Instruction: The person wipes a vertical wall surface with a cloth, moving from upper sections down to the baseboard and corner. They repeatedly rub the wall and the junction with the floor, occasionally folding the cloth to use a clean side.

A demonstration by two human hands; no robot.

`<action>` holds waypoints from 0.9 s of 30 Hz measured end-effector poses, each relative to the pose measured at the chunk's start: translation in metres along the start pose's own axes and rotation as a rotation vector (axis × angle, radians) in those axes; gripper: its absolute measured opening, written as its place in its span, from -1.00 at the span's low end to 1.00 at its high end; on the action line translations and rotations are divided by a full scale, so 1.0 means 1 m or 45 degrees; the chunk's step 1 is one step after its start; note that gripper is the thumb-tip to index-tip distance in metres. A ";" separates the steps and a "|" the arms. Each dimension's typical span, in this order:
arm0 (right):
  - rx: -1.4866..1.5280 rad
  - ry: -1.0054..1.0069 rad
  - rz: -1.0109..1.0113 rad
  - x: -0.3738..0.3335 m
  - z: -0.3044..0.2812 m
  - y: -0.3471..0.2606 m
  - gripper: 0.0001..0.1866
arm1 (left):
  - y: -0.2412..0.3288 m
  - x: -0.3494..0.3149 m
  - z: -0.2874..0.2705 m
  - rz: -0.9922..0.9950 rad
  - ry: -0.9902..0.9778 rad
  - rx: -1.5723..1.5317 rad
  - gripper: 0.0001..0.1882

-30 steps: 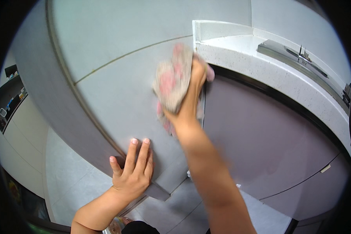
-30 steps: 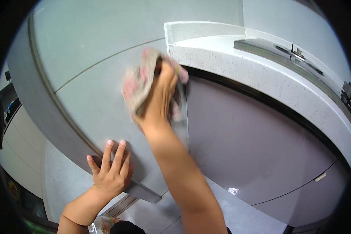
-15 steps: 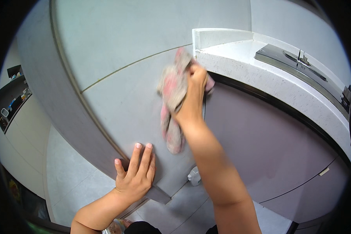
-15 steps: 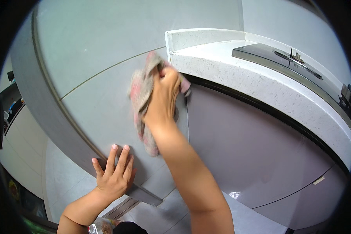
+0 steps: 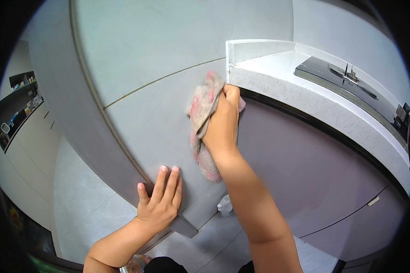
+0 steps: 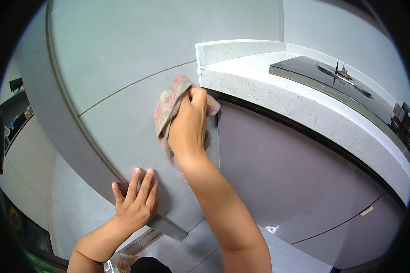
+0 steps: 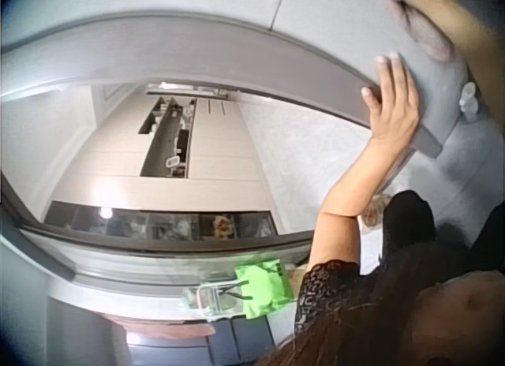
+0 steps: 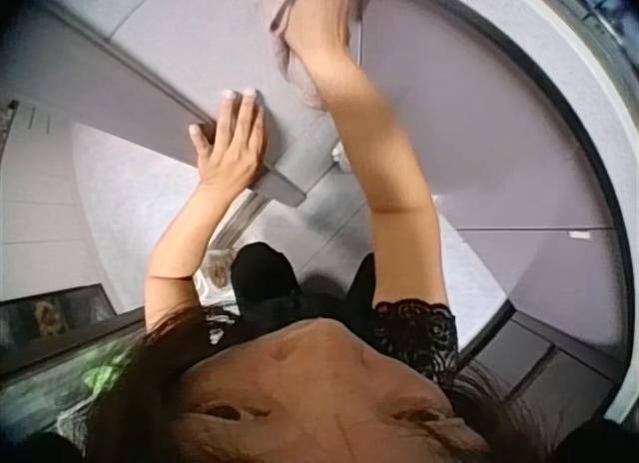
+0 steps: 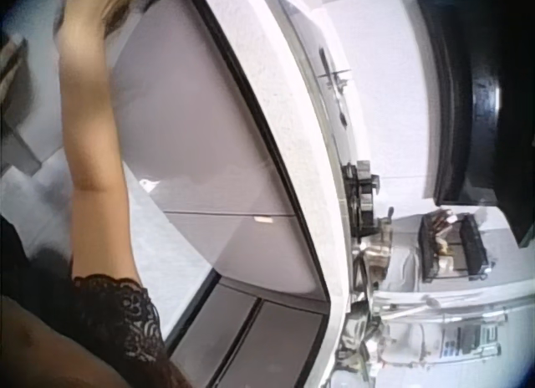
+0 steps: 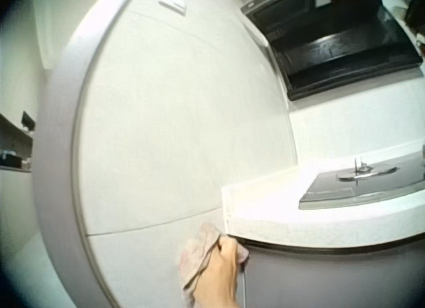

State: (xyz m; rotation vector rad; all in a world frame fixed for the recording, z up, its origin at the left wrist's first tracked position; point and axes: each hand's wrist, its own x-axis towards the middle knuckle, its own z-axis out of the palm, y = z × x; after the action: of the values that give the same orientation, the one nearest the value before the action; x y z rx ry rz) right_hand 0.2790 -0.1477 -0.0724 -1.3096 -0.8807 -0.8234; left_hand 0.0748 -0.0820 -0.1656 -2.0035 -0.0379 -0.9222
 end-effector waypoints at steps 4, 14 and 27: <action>-0.072 0.015 0.002 0.010 -0.003 0.004 -0.58 | 0.000 -0.001 0.001 0.001 0.009 0.012 -0.69; -0.133 0.272 0.070 0.040 0.008 0.005 -0.82 | -0.002 -0.001 0.002 0.000 0.036 0.024 -0.71; -0.264 0.139 0.187 0.062 -0.002 -0.002 -0.83 | 0.000 0.001 0.002 -0.005 0.046 -0.029 -0.70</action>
State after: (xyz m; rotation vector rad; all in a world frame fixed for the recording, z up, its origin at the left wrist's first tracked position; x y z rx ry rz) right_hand 0.3046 -0.1509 -0.0164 -1.4766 -0.6178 -0.8787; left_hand 0.0768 -0.0805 -0.1653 -2.0080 -0.0116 -0.9647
